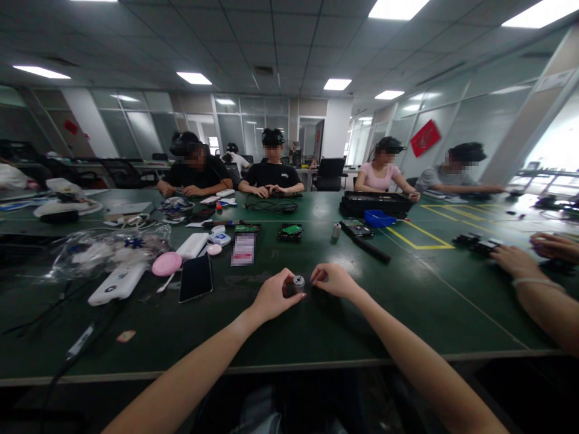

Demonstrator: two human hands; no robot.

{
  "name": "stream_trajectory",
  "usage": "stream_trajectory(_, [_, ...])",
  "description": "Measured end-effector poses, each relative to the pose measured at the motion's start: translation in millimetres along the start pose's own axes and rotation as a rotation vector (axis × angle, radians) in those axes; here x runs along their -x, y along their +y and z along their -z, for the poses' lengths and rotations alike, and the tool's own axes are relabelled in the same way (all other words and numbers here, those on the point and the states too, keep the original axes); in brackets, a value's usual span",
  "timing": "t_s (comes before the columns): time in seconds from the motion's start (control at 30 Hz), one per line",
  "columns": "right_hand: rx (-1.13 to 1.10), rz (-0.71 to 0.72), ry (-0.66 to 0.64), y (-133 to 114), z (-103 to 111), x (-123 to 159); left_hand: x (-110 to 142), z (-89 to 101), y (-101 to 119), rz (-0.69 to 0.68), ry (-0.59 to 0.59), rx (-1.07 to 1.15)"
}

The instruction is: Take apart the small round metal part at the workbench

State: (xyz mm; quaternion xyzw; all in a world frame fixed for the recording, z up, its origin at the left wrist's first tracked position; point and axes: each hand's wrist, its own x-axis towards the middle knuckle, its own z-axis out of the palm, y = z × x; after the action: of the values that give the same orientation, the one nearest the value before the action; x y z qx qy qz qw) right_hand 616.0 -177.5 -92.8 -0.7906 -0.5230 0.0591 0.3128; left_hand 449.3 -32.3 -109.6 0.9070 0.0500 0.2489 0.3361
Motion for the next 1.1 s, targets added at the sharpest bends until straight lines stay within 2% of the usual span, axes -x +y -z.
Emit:
stream_trajectory(0.17, [-0.266, 0.159, 0.202, -21.0, -0.6, 3.3, 0.3, -0.1, -0.2, -0.004, 0.002, 0.008])
stream_trajectory(0.3, [-0.406, 0.262, 0.157, -34.3, -5.3, 5.6, 0.2, 0.6, -0.7, -0.020, 0.002, -0.011])
stream_trajectory(0.4, [-0.413, 0.287, 0.135, -36.6, -9.0, 5.8, -0.3, 1.0, -1.3, -0.022, 0.002, -0.031])
stream_trajectory(0.6, [-0.444, 0.297, 0.221, -39.1, -8.7, 6.4, -0.5, 0.9, -1.6, -0.021, -0.003, -0.027])
stream_trajectory(0.77, [-0.394, 0.318, 0.153, -40.1, -7.6, 7.7, 0.1, 1.0, -1.3, -0.013, -0.010, -0.028])
stream_trajectory(0.87, [-0.362, 0.307, 0.156, -38.7, -8.6, 7.9, 0.2, 1.1, -0.8, -0.008, -0.011, -0.022])
stream_trajectory(1.1, [-0.420, 0.306, 0.248, -37.5, -15.0, 7.9, 0.1, 1.5, 0.1, 0.000, -0.007, -0.028])
